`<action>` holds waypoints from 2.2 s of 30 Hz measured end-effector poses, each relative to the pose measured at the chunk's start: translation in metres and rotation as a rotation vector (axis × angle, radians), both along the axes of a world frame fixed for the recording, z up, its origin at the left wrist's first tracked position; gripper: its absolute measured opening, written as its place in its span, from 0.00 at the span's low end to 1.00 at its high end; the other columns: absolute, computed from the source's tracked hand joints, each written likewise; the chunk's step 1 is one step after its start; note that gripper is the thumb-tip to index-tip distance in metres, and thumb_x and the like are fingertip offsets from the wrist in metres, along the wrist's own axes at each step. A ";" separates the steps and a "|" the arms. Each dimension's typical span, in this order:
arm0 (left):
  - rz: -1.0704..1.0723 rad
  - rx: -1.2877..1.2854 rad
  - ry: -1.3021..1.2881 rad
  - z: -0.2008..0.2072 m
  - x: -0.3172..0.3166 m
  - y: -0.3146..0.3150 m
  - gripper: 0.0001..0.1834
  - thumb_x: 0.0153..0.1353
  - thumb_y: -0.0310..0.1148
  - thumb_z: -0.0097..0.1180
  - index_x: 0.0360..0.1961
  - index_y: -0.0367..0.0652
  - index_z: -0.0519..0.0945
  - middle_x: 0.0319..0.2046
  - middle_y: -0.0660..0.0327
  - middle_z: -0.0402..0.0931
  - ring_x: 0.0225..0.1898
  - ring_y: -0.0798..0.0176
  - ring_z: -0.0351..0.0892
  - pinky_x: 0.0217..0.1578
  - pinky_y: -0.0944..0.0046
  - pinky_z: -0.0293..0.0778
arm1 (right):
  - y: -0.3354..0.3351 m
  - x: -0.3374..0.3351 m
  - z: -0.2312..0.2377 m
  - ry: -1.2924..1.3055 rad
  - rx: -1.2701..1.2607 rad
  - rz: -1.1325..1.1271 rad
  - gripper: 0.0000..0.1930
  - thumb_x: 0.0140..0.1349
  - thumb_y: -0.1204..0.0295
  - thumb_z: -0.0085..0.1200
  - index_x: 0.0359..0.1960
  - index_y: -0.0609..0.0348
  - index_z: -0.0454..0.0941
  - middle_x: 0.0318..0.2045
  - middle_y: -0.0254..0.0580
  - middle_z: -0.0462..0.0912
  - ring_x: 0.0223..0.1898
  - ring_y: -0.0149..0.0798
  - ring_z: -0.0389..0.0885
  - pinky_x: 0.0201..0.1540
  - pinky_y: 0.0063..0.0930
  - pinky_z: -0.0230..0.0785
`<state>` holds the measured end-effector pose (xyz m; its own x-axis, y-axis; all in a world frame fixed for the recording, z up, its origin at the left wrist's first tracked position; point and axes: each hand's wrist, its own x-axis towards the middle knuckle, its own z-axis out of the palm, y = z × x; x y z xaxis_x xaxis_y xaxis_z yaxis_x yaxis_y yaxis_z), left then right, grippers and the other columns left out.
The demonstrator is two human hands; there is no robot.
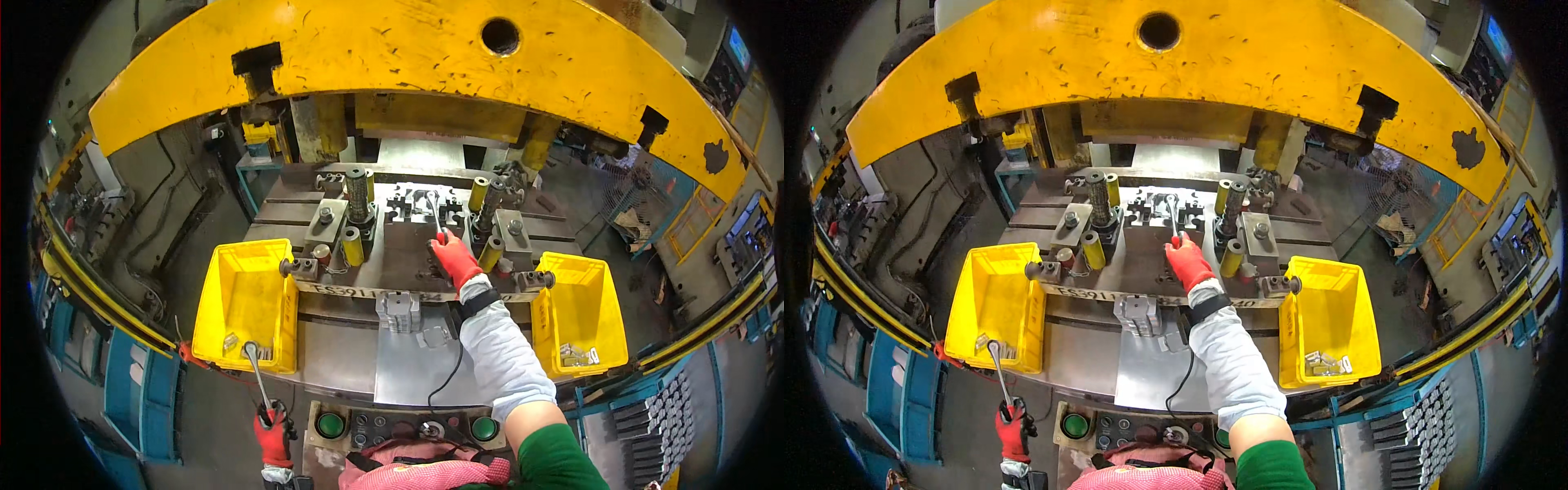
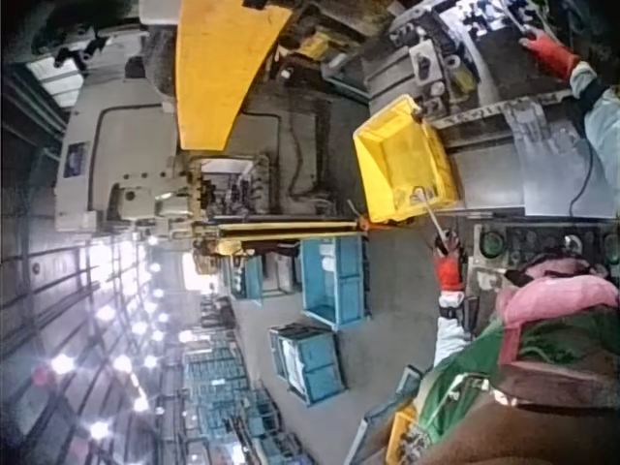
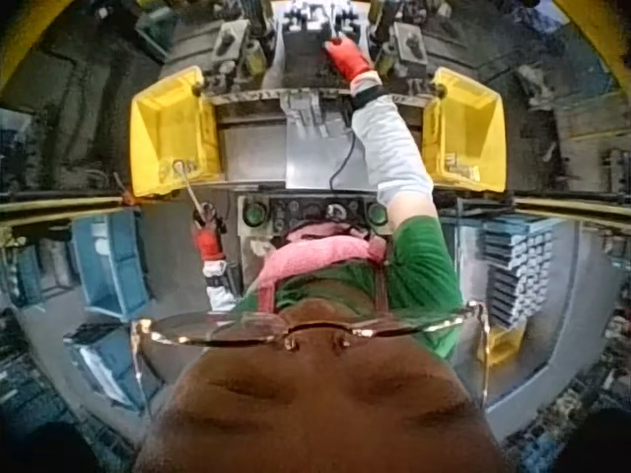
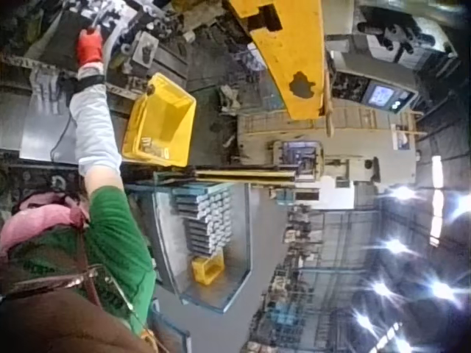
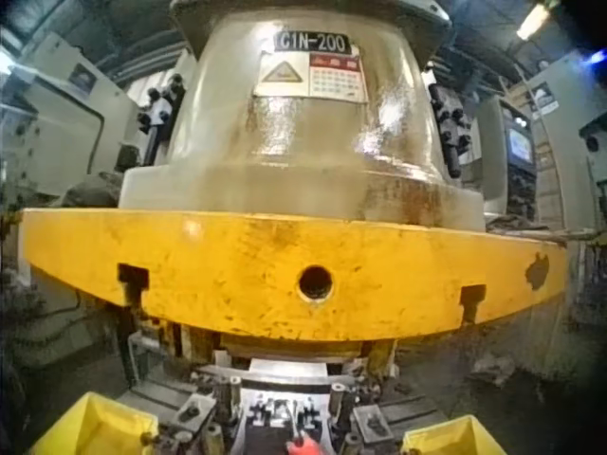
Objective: Operating an industrial press machine to shape metal parts using tongs for placement and removal.
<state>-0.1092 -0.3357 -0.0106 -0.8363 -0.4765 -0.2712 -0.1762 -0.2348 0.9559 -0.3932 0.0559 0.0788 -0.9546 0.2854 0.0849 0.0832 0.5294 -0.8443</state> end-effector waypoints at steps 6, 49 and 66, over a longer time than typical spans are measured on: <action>0.133 -0.337 0.019 -0.035 -0.010 -0.008 0.16 0.48 0.26 0.54 0.39 0.44 0.68 0.24 0.67 0.68 0.18 0.75 0.64 0.14 0.75 0.62 | 0.035 0.002 0.026 -0.062 -0.045 0.181 0.20 0.45 0.63 0.51 0.38 0.63 0.71 0.33 0.45 0.76 0.35 0.36 0.73 0.37 0.26 0.63; -0.374 -0.723 -0.835 -0.256 0.000 -0.040 0.48 0.21 0.47 0.69 0.43 0.28 0.64 0.44 0.48 0.64 0.46 0.56 0.64 0.44 0.63 0.63 | 0.087 0.402 -0.300 -0.694 -0.010 -0.650 0.34 0.31 0.59 0.63 0.39 0.67 0.62 0.39 0.56 0.72 0.44 0.50 0.70 0.41 0.33 0.64; -0.945 -1.229 -0.140 -0.244 0.027 -0.069 0.36 0.42 0.58 0.52 0.44 0.38 0.67 0.27 0.49 0.74 0.25 0.53 0.74 0.25 0.55 0.67 | 0.153 0.441 -0.382 -0.466 -0.302 -0.695 0.21 0.45 0.63 0.54 0.36 0.66 0.66 0.33 0.49 0.73 0.35 0.42 0.72 0.34 0.34 0.65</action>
